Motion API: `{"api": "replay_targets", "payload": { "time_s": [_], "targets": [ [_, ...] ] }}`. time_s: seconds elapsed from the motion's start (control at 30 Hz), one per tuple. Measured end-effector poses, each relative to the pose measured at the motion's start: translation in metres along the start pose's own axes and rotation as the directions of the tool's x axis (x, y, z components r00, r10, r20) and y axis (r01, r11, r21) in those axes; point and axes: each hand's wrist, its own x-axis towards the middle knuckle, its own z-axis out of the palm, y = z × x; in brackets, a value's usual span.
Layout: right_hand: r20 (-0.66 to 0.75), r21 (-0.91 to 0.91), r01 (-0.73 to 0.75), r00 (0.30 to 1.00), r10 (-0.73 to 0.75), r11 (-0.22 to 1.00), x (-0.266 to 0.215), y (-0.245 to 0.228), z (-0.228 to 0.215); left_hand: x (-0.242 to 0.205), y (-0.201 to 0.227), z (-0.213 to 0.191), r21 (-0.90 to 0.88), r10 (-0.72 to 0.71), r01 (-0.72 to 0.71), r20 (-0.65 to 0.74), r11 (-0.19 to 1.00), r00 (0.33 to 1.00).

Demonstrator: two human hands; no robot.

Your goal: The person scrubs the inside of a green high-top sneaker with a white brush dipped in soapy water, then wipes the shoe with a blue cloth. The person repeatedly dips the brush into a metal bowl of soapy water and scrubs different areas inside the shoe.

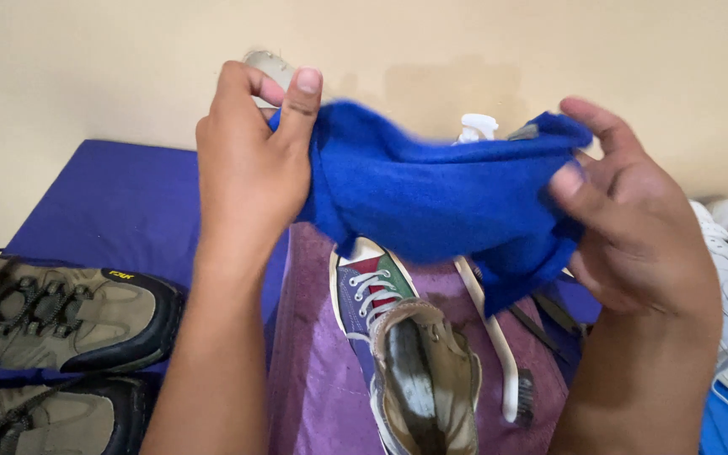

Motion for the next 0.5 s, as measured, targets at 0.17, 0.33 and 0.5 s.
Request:
{"api": "replay_targets", "payload": {
  "time_s": [0.17,0.33,0.5],
  "targets": [
    [-0.002,-0.085,0.052,0.999,-0.052,0.995,0.0,-0.005,0.003,0.008,0.0,-0.026,-0.221,-0.29,0.402,0.41,0.888,0.865],
    [-0.067,-0.04,0.04,0.997,-0.042,0.998,0.007,0.004,-0.002,0.005,-0.008,-0.023,-0.447,-0.097,0.395,0.556,0.803,0.825],
    [-0.353,-0.403,0.007,0.921,-0.163,0.915,0.007,0.007,-0.015,0.011,-0.026,-0.015,0.153,0.041,-0.074,0.213,0.985,0.976]
  ]
}}
